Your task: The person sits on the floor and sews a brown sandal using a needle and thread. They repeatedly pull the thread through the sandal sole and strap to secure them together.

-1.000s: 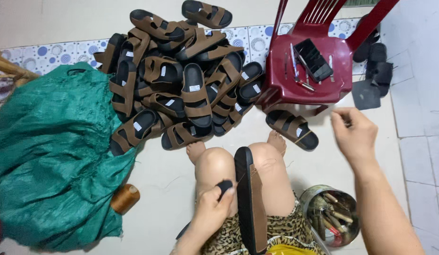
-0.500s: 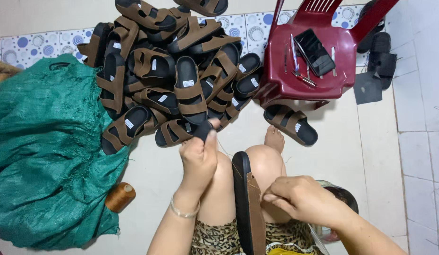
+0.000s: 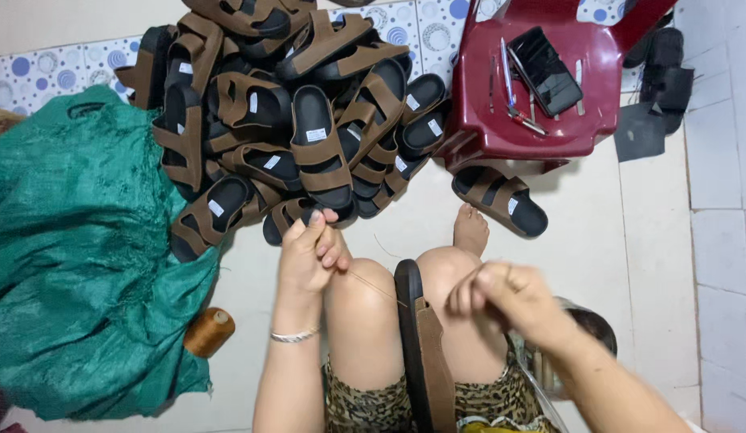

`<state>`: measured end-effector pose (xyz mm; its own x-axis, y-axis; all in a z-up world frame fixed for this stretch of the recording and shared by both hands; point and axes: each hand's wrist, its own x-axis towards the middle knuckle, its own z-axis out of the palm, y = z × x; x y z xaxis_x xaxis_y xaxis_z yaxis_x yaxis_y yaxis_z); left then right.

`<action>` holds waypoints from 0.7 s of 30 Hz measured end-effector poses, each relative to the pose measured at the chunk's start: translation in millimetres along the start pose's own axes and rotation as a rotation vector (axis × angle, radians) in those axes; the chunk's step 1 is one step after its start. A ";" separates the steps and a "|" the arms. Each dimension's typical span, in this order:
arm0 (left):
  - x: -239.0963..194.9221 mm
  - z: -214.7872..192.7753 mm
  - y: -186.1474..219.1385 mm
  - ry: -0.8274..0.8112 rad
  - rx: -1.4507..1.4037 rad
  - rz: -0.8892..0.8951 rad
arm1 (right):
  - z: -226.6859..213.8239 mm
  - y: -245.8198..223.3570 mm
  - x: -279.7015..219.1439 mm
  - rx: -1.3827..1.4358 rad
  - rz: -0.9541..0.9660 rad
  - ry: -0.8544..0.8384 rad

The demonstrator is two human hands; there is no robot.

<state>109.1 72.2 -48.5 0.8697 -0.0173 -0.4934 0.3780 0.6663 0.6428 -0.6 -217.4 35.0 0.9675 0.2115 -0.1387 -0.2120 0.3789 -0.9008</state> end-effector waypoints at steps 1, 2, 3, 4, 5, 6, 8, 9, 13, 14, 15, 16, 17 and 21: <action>-2.7 -12.7 9.0 0.016 0.178 -0.078 | -7.6 -10.6 -2.5 -0.229 0.066 0.170; -0.1 -21.2 18.2 0.020 0.355 -0.147 | -18.2 -22.4 -1.9 -0.461 0.122 0.339; 5.5 -46.4 23.9 0.013 0.358 -0.141 | -23.6 -31.0 -2.6 -0.461 0.112 0.341; 10.0 -72.9 29.5 0.138 1.120 -0.067 | -28.2 -39.0 -4.1 -0.519 0.187 0.374; 15.2 -99.9 35.1 0.271 1.875 0.029 | -32.9 -46.5 -5.4 -0.576 0.263 0.408; 0.4 -98.3 35.0 0.276 1.877 0.023 | -35.0 -39.8 -13.2 -0.573 0.267 0.403; -24.4 -93.7 36.0 0.226 1.801 0.450 | -38.1 -25.8 -28.9 -1.064 -0.098 -0.053; -44.6 -61.9 38.4 0.219 1.805 0.452 | -25.4 -26.9 -28.8 -1.062 -0.097 -0.046; -108.6 40.5 43.8 -0.089 1.160 0.542 | 1.4 -31.5 -19.1 -1.248 -0.008 -0.349; -120.5 59.2 44.2 -0.251 1.018 0.460 | 4.1 -30.6 -19.5 -1.296 -0.147 -0.354; -123.7 59.9 42.0 -0.247 1.016 0.459 | 4.5 -30.7 -19.2 -1.296 -0.146 -0.359; -125.5 61.3 40.3 -0.366 1.037 0.358 | 4.8 -30.9 -18.1 -1.295 -0.162 -0.365; -127.3 63.1 38.3 -0.485 1.053 0.256 | 4.6 -31.4 -17.1 -1.294 -0.177 -0.370; -123.9 72.6 38.6 -0.475 1.080 -0.099 | 6.5 -34.1 -11.2 -1.326 -0.151 -0.358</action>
<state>39.0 46.0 80.0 0.7662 -0.4602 -0.4485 0.3248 -0.3250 0.8882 -5.1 -226.8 70.0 0.8387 0.5394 -0.0750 0.3746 -0.6713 -0.6396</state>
